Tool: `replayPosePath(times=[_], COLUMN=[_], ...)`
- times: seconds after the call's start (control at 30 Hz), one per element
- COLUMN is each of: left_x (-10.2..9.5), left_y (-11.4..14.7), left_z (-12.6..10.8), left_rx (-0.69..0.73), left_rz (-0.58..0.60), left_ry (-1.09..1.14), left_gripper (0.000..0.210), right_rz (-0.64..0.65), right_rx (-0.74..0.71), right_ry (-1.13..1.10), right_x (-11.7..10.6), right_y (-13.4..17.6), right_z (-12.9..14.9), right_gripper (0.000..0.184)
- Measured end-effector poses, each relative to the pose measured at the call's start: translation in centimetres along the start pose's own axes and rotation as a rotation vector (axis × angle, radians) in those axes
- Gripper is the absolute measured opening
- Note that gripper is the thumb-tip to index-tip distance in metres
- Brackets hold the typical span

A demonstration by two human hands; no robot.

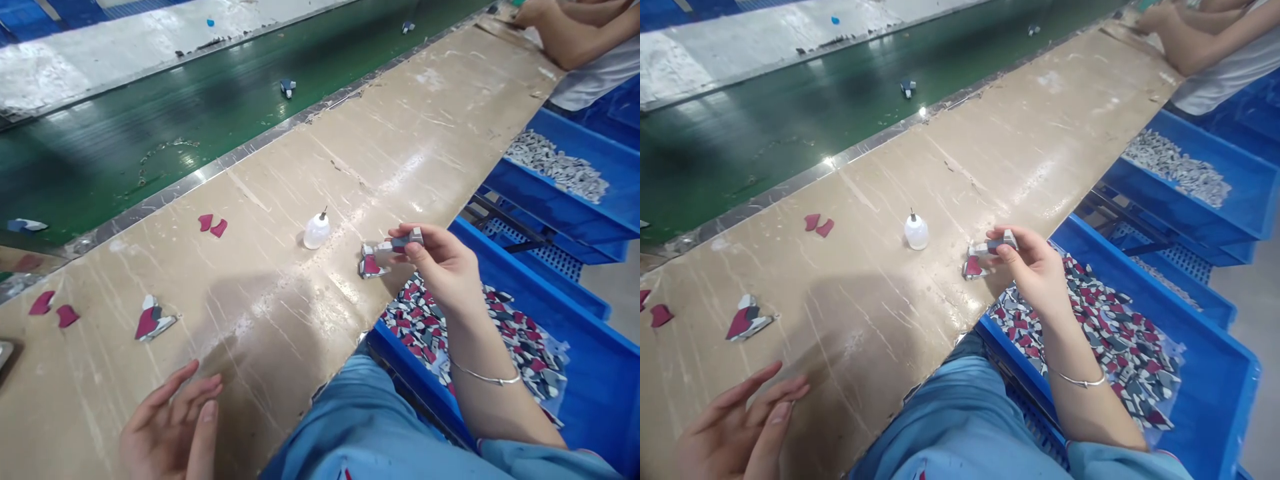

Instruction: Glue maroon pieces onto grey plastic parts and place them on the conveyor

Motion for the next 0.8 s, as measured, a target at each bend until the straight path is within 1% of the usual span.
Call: replayPosePath(times=[0.07,0.13,0.3,0.4,0.47,0.6,0.7,0.8], left_x=[0.0,-0.2,-1.5,-1.9,-2.0,-1.8,-1.7,-1.6], left_y=[0.0,-0.1,-0.3,0.0,0.3,0.8,1.0,1.2], left_z=[0.1,0.4,1.7,2.3,2.4,2.2,2.0,1.8], left_rx=[-0.008,-0.008,0.004,0.008,0.023,0.070,0.079,0.083], left_rz=[0.000,0.023,0.100,0.135,0.130,0.143,0.164,0.170], left_ry=[-0.004,0.002,-0.057,-0.046,-0.066,-0.144,-0.169,-0.183], left_gripper=[0.037,0.036,0.036,0.037,0.034,0.032,0.030,0.026], right_rz=[0.070,0.150,0.249,0.332,0.409,0.555,0.593,0.644], right_rx=[-0.007,0.007,0.017,0.018,0.058,0.111,0.142,0.234], right_ry=[-0.049,-0.066,-0.119,-0.158,-0.168,-0.179,-0.186,-0.247], right_x=[0.8,1.6,3.1,4.5,5.7,7.7,8.5,9.2], right_y=[1.0,1.7,2.8,3.5,4.0,4.9,5.4,6.0], right_z=[0.8,1.4,2.6,3.2,3.1,2.7,2.3,2.2], right_gripper=[0.033,0.034,0.038,0.032,0.028,0.029,0.027,0.028])
Point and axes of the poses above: each hand's wrist, its own y-axis away from the middle knuckle, its own x-axis out of the palm, z = x × y, the point moved 6 cm from there along -y, towards the middle knuckle, and after that the axes turned 15 degrees about x, right-handed, at the moved point
